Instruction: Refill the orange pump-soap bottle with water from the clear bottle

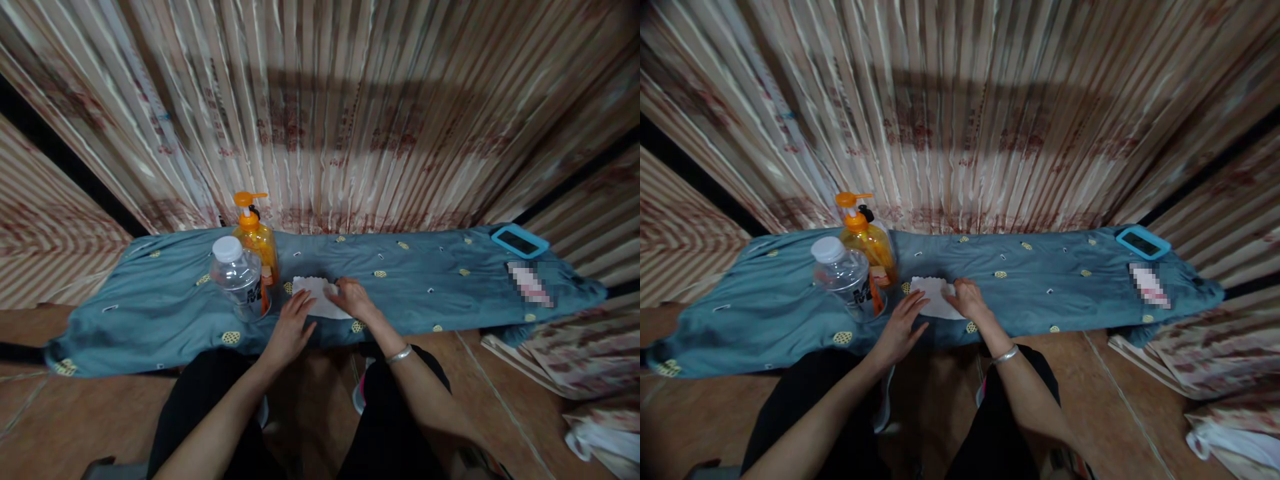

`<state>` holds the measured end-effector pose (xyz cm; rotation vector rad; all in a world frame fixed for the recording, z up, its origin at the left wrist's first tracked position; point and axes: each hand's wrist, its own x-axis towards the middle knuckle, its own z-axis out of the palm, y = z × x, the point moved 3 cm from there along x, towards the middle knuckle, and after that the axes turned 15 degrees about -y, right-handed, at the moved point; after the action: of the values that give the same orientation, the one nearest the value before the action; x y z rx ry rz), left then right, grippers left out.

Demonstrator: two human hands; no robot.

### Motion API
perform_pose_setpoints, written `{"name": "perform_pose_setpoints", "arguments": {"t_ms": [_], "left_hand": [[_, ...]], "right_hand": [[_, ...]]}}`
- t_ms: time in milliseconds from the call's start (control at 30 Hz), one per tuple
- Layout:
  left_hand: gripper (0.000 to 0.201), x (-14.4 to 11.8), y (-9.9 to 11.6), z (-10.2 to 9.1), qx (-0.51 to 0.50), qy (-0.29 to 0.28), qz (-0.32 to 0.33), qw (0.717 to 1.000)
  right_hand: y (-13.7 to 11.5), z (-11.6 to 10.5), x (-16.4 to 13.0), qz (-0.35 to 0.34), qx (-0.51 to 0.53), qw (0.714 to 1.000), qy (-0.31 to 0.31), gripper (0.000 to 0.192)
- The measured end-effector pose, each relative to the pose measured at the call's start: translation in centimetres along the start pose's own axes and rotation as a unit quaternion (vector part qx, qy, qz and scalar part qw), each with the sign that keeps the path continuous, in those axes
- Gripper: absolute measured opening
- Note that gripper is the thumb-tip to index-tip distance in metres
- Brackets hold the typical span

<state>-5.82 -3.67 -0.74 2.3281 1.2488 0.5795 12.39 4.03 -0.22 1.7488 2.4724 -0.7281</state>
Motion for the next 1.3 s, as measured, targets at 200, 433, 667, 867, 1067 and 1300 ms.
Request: {"name": "perform_pose_setpoints", "arguments": {"t_ms": [200, 433, 667, 867, 1067, 1300], "left_hand": [[0.026, 2.5, -2.9, 1.1, 0.027, -0.04, -0.071, 0.996], [0.016, 3.5, -1.1, 2.0, 0.016, -0.054, -0.073, 0.996], [0.048, 0.5, 1.2, -0.3, -0.011, 0.072, -0.012, 0.997], [0.087, -3.6, 3.2, -7.2, 0.056, 0.297, -0.018, 0.953], [0.126, -4.6, -1.4, -10.4, -0.045, 0.388, -0.147, 0.909], [0.118, -2.2, -4.7, -9.4, -0.172, 0.384, -0.241, 0.875]], "right_hand": [[0.9, -2.1, -1.0, 0.018, -0.006, 1.0, -0.009, 0.018], [2.0, -2.5, -1.0, 0.038, -0.038, 0.998, 0.009, 0.039], [2.3, -2.2, -0.9, 0.033, -0.016, 0.998, 0.043, 0.05], [2.3, -2.2, -1.0, 0.026, -0.001, 0.996, 0.079, 0.051], [1.8, -1.9, -1.3, 0.006, 0.001, 0.996, 0.088, 0.049], [1.9, -2.0, -1.6, 0.005, 0.005, 0.996, 0.092, 0.048]]}}
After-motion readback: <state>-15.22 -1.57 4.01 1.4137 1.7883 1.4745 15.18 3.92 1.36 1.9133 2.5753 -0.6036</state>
